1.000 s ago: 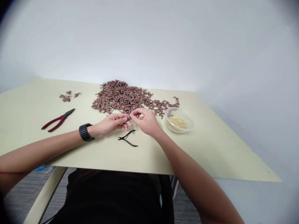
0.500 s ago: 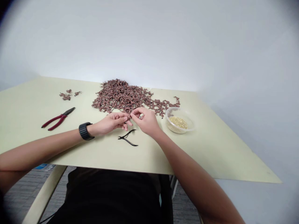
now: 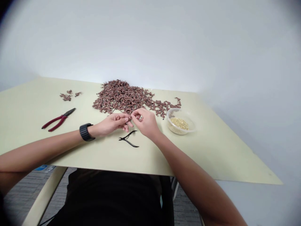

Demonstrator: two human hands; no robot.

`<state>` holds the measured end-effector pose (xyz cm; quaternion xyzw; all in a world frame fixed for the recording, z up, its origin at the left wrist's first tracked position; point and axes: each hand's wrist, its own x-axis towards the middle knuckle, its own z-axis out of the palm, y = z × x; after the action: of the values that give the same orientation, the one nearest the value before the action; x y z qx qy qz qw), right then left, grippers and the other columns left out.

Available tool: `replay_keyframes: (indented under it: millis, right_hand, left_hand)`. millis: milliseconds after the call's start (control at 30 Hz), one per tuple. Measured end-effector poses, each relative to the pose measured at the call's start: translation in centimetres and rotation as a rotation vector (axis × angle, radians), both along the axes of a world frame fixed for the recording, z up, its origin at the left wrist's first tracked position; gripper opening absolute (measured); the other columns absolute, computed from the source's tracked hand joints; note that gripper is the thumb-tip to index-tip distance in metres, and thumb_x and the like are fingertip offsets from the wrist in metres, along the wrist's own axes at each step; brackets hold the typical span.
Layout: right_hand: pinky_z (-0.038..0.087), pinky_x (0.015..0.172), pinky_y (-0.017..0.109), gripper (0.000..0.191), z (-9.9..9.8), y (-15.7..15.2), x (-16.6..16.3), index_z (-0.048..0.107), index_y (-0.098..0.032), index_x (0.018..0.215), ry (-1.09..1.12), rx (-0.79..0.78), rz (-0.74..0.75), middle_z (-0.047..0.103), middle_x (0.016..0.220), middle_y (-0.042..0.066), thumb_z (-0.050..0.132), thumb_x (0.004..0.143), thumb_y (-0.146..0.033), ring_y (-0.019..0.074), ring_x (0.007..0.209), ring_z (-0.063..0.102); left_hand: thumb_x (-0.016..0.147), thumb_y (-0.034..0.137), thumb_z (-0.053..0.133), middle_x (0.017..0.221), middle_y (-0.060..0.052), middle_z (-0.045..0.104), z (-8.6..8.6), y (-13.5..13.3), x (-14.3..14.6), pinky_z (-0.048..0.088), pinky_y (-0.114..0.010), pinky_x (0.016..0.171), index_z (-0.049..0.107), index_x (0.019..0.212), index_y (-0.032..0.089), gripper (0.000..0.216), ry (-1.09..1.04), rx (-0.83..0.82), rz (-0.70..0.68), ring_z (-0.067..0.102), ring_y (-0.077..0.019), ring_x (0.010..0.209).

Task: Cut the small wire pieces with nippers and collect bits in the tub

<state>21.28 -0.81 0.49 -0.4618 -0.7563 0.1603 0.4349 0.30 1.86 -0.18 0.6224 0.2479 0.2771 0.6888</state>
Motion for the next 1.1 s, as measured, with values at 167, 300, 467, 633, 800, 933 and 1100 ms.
replay_keyframes:
  millis: [167,300,467,633,800,933,1100]
  right_hand:
    - [0.047,0.072,0.029,0.014,-0.2,0.1,0.0,0.070,-0.020,0.092,-0.033,0.045,0.022,0.067,0.089,0.005,0.059,0.094,-0.027,0.0168,0.079,0.059]
    - [0.047,0.073,0.030,0.014,-0.3,0.1,-0.1,0.070,-0.020,0.091,-0.061,0.051,0.006,0.067,0.088,0.006,0.059,0.095,-0.028,0.0179,0.079,0.059]
    - [0.048,0.068,0.028,0.016,-0.7,-0.1,-0.4,0.070,-0.020,0.089,0.027,-0.006,-0.029,0.067,0.087,0.006,0.060,0.093,-0.031,0.0168,0.076,0.059]
    - [0.044,0.052,0.024,0.024,-1.2,0.0,-1.1,0.069,-0.018,0.089,0.301,-0.320,-0.060,0.067,0.081,0.005,0.066,0.087,-0.042,0.0139,0.063,0.058]
    - [0.044,0.049,0.021,0.030,-1.5,0.4,-1.5,0.065,-0.015,0.082,0.644,-0.659,0.011,0.061,0.077,0.004,0.073,0.080,-0.044,0.0096,0.058,0.053]
    - [0.046,0.052,0.020,0.033,-1.6,0.6,-1.5,0.063,-0.015,0.080,0.763,-0.789,0.137,0.061,0.081,0.004,0.079,0.075,-0.043,0.0099,0.067,0.053]
    - [0.048,0.054,0.023,0.031,-1.5,0.3,-1.5,0.065,-0.018,0.088,0.559,-0.546,0.050,0.062,0.077,0.002,0.074,0.082,-0.047,0.0109,0.060,0.055]
  left_hand:
    - [0.096,0.046,0.063,0.115,-0.017,0.072,0.0,-0.1,0.0,0.057,-0.025,0.079,0.064,0.114,0.010,0.040,0.020,0.021,0.001,0.072,-0.0138,0.083]
    - [0.096,0.046,0.061,0.110,-0.015,0.073,0.2,-0.2,0.1,0.058,-0.026,0.077,0.065,0.116,0.011,0.041,0.071,0.138,0.059,0.072,-0.0141,0.079]
    - [0.097,0.048,0.056,0.099,-0.010,0.074,0.6,-0.8,0.2,0.056,-0.025,0.069,0.066,0.117,0.013,0.041,0.173,0.312,0.119,0.070,-0.0135,0.071]
    - [0.100,0.045,0.050,0.087,-0.005,0.073,0.8,-1.3,-0.1,0.051,-0.022,0.067,0.067,0.105,0.015,0.035,0.273,0.541,0.183,0.068,-0.0130,0.069]
    - [0.102,0.036,0.047,0.074,0.000,0.071,0.7,-1.2,-0.6,0.042,-0.021,0.066,0.064,0.127,0.020,0.034,0.441,0.851,0.232,0.061,-0.0107,0.063]
    - [0.102,0.037,0.047,0.073,0.000,0.069,0.8,-1.3,-0.5,0.043,-0.021,0.065,0.067,0.115,0.019,0.030,0.416,0.815,0.219,0.061,-0.0107,0.062]
    - [0.100,0.048,0.049,0.084,-0.004,0.071,0.9,-1.3,0.0,0.051,-0.022,0.064,0.066,0.098,0.016,0.036,0.238,0.472,0.173,0.067,-0.0127,0.067]
